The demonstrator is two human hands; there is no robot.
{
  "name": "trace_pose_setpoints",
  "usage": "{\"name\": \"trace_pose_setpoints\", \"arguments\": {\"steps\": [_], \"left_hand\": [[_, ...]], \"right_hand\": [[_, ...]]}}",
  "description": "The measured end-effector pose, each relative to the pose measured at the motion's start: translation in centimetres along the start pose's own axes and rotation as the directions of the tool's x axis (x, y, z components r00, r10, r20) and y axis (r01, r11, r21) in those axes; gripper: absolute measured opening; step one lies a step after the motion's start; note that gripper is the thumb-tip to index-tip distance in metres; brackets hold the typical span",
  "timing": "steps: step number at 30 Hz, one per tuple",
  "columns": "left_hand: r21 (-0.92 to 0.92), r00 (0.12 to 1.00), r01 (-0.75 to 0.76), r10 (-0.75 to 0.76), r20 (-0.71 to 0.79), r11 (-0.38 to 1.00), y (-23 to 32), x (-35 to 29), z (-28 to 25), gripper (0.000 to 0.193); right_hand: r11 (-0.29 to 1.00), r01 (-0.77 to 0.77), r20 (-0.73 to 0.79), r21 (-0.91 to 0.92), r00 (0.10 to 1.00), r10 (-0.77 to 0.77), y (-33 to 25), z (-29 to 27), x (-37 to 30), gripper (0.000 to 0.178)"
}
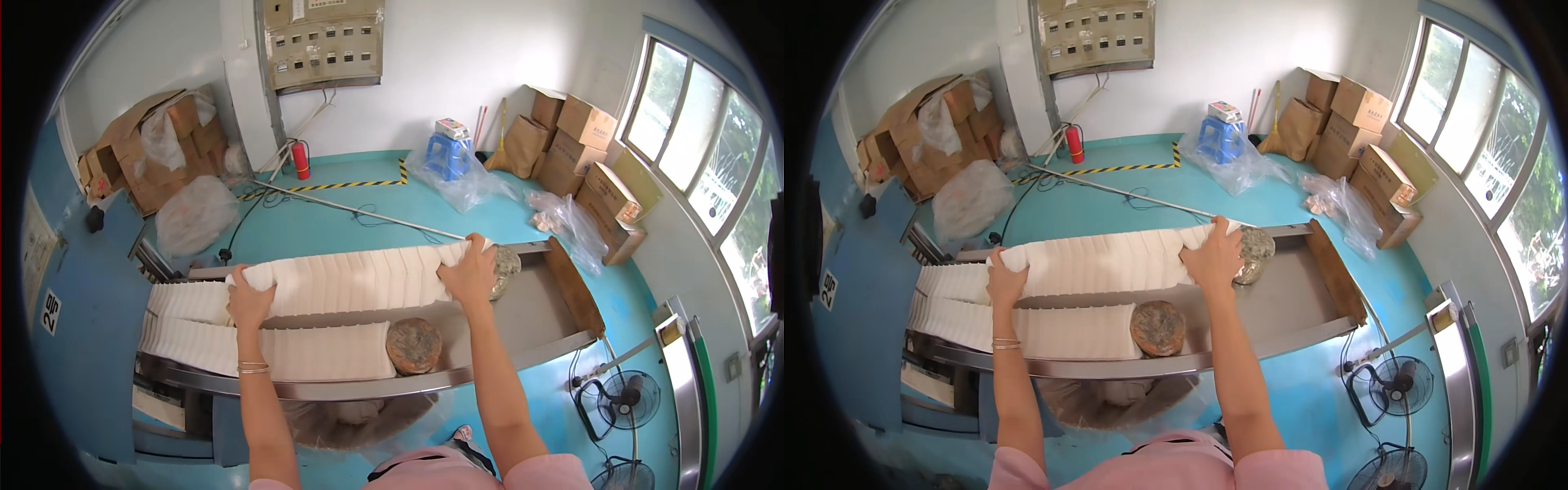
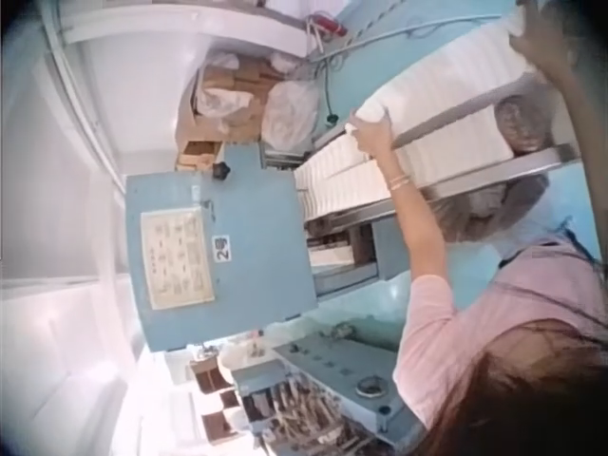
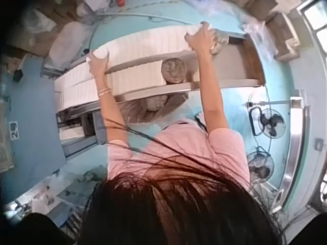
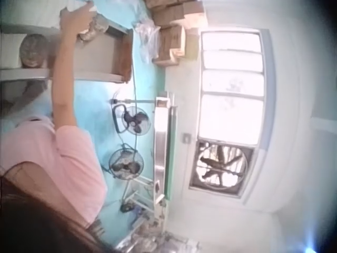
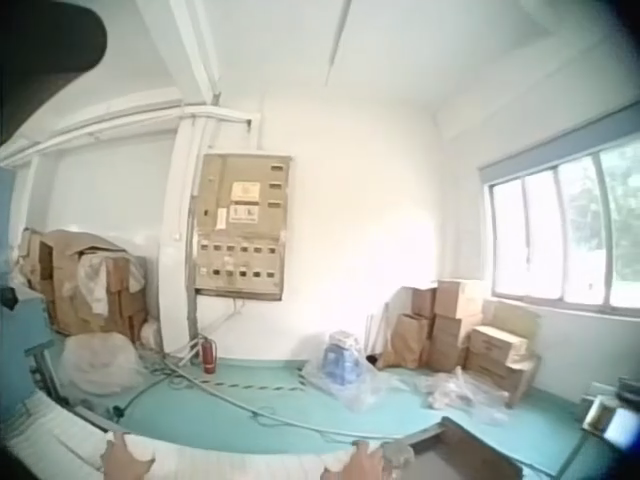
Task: Manually placing individual folded paper products from a large stack onto a moving conveyor belt for packaging.
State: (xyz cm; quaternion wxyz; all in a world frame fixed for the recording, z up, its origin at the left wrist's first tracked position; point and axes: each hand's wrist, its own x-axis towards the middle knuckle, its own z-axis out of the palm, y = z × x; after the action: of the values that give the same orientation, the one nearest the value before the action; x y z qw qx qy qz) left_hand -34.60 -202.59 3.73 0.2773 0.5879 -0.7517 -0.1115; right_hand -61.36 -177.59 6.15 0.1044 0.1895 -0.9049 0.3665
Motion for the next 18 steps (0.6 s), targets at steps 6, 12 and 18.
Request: {"name": "trace_pose_setpoints", "arguments": {"steps": [6, 12, 18], "left_hand": [[-0.125, 0.975, -0.188, 0.170, -0.144, 0.974, 8.4, -2.5, -2.4, 0.068], [-0.251, 0.940, -0.333, 0.300, -0.160, 0.909, 24.3, -10.4, -2.7, 0.068], [-0.432, 0.821, -0.561, 0.542, -0.179, 0.706, 41.3, -25.1, 3.7, 0.068]], "right_hand": [[0.999, -0.014, -0.147, 0.051, 0.989, 0.022, 2.9, -8.1, 1.9, 0.071], [0.995, -0.084, -0.382, 0.045, 0.919, 0.095, 13.9, -21.0, 4.2, 0.071], [0.970, -0.242, -0.610, 0.014, 0.767, 0.200, 31.4, -37.0, 1.5, 0.072]]}}
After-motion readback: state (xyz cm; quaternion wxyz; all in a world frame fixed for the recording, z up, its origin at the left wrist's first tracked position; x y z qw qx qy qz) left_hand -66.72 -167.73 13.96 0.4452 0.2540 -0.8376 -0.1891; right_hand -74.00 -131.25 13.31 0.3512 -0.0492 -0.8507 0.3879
